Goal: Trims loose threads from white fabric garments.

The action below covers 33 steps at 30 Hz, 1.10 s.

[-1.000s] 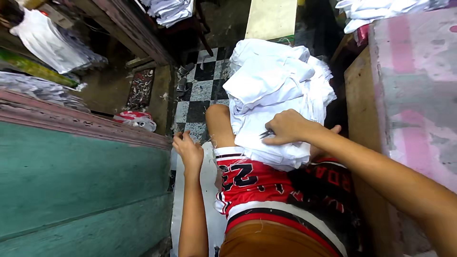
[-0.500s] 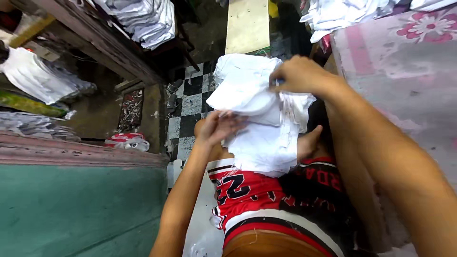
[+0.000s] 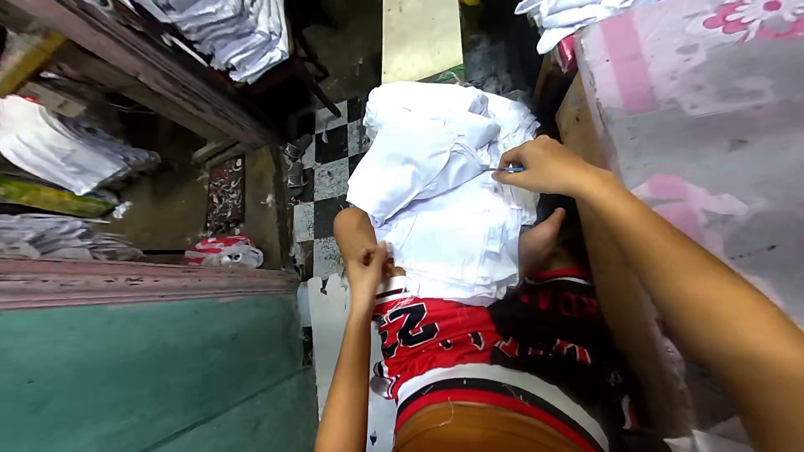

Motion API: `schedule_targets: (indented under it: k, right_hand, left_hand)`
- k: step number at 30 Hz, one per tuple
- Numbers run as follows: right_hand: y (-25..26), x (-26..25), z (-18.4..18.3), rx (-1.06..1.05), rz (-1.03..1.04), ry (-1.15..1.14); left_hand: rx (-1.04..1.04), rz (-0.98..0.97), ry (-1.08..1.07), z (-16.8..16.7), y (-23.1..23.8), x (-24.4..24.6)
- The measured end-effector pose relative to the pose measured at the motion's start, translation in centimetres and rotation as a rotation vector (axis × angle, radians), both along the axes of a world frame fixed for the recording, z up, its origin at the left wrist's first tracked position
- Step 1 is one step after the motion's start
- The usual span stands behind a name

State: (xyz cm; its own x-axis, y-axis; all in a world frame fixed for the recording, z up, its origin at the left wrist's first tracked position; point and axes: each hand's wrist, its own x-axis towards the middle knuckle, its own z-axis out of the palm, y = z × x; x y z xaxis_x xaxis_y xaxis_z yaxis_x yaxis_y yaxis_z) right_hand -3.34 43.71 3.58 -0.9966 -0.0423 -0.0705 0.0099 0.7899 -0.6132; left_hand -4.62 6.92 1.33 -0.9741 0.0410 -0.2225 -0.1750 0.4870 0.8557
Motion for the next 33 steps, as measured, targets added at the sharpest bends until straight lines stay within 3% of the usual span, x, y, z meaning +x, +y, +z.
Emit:
schedule_targets:
  k: [4,11,17,19,21,24,29,33]
  right_hand:
    - [-2.2,0.0,0.8,-0.002,0.068,-0.009]
    - [-5.9,0.3,0.8,-0.003,0.187,-0.015]
    - [-9.5,1.1,1.5,0.104,0.399,-0.126]
    - [-9.6,1.3,1.4,0.115,0.419,-0.124]
    - [-9.7,1.3,1.2,0.123,0.432,-0.117]
    - [-10.2,1.2,0.9,0.131,0.450,-0.129]
    - [-10.5,1.3,0.5,0.138,0.457,-0.203]
    - [-10.7,0.9,-0.3,0.133,0.477,-0.230]
  left_hand:
    - [-0.292,-0.246,0.276,-1.4,1.6,3.2]
    - [-0.469,-0.353,0.336,-2.1,0.5,2.9]
    - [-0.715,-0.759,-0.065,3.3,-2.5,4.0]
    - [-0.718,-0.731,-0.101,4.3,-2.6,4.1]
    - [-0.651,-0.618,0.032,4.1,-2.2,4.1]
    - [-0.478,-0.481,0.273,1.4,-0.9,3.2]
    - [-0.382,-0.340,0.353,-2.6,1.6,3.1]
    - [-0.319,-0.315,0.484,-3.7,1.1,3.3]
